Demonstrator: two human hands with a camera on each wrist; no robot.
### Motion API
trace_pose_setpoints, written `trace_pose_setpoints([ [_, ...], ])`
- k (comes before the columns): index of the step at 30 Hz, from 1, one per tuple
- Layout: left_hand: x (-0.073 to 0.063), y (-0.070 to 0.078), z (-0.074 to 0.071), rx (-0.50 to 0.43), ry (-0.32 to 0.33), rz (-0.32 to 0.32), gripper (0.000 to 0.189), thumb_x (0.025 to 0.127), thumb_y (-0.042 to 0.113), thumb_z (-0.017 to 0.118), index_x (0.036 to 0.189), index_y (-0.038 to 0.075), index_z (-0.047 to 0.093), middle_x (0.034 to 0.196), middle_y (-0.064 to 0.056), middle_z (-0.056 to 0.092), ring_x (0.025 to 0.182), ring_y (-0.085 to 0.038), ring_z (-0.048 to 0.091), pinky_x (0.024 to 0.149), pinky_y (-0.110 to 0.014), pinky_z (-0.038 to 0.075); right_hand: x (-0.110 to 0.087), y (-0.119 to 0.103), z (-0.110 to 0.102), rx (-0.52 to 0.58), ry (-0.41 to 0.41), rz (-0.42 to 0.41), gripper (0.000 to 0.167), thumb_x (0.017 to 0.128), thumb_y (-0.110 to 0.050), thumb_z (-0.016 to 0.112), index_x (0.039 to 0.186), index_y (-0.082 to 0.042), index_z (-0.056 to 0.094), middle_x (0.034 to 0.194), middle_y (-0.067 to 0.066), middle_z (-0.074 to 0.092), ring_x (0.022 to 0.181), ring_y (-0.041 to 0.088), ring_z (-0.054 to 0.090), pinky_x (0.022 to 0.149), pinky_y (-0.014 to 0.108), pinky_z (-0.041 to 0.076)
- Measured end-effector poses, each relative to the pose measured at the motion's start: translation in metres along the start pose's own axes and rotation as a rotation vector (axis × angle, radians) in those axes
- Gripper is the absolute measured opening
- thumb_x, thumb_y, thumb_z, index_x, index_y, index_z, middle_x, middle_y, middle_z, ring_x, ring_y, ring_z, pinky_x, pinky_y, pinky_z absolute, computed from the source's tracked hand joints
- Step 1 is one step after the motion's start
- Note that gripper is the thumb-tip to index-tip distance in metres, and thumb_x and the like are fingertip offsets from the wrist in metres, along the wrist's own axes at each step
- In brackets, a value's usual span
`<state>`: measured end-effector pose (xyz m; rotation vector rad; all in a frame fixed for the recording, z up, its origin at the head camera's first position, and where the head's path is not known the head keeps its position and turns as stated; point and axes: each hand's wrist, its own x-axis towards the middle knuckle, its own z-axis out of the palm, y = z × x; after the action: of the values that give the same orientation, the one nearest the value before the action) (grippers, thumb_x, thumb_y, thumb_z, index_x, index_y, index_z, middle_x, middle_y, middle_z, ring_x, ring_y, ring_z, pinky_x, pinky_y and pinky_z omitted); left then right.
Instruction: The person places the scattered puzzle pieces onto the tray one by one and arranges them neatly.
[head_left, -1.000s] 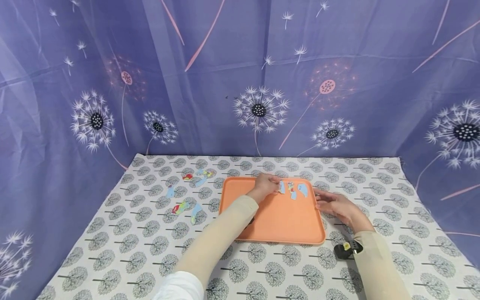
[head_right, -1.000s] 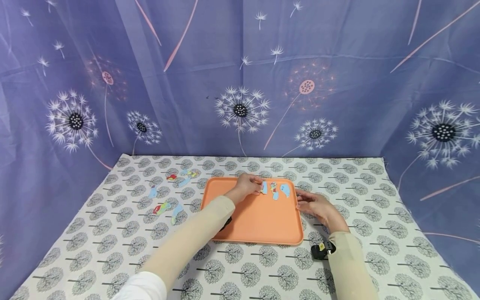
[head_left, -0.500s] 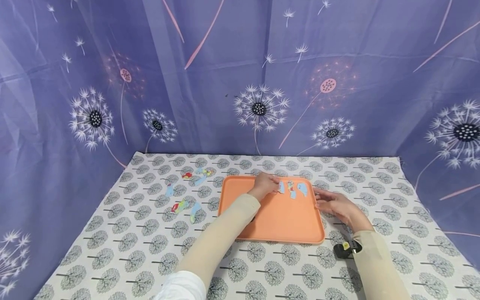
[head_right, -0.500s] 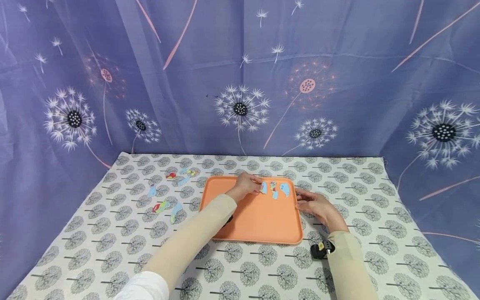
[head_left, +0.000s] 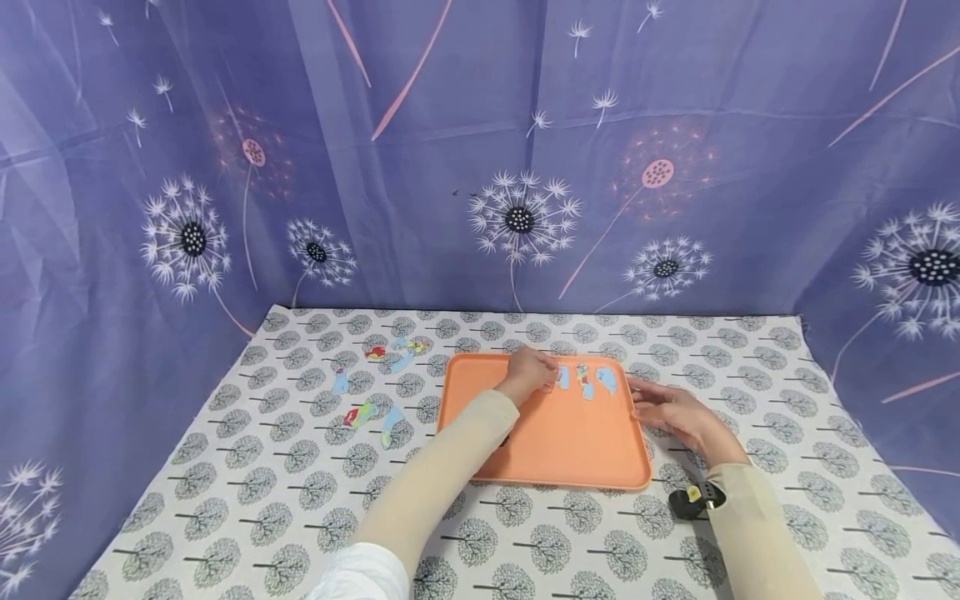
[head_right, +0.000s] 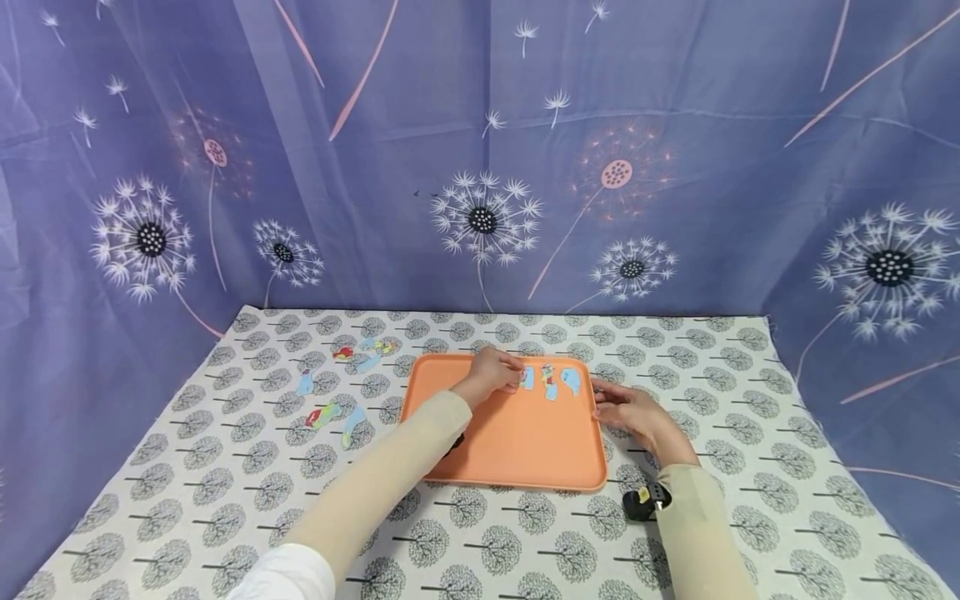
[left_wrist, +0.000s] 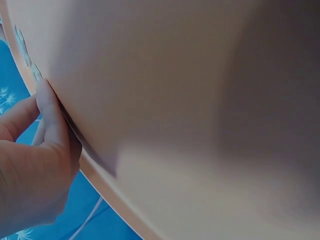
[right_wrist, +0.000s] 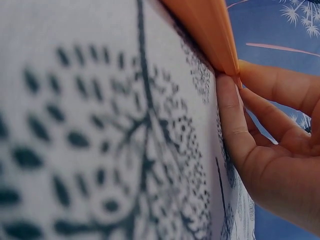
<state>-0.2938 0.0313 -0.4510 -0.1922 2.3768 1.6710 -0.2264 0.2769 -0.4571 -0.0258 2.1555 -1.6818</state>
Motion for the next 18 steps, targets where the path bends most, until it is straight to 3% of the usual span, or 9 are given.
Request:
trace_pose_setpoints([
  [8,-0.004,-0.001,-0.012,-0.043,-0.025,0.035,0.025,0.080,-0.009,0.070,0.103,-0.003,0.071,0.093,-0.013,0.069,0.071,-0.025,0.071,0.059,-0.026,0.061,0.000,0.001,-0.001,-0.020,-0.012,-0.006,0.075,0.088,-0.005,0.065,0.151,-0.002,0.023,0.140,0.030,0.041,0.113,0.022,0.057,0.101,0.037,0.049],
  [14,-0.006,-0.001,-0.031,-0.065,-0.044,0.062,0.021,0.081,-0.004,0.071,0.102,0.002,0.071,0.089,-0.010,0.066,0.076,-0.028,0.070,0.065,-0.030,0.062,0.000,0.000,-0.002,-0.025,-0.018,-0.010,0.075,0.089,-0.006,0.065,0.151,-0.003,0.023,0.139,0.029,0.042,0.111,0.020,0.058,0.103,0.039,0.047],
  [18,-0.009,-0.005,-0.047,-0.122,-0.065,0.093,0.026,0.082,-0.006,0.069,0.108,-0.001,0.068,0.091,-0.012,0.067,0.085,-0.031,0.069,0.069,-0.030,0.062,0.000,0.000,-0.002,-0.034,-0.029,-0.017,0.076,0.089,-0.006,0.065,0.151,-0.003,0.022,0.139,0.029,0.042,0.111,0.020,0.058,0.105,0.041,0.045],
])
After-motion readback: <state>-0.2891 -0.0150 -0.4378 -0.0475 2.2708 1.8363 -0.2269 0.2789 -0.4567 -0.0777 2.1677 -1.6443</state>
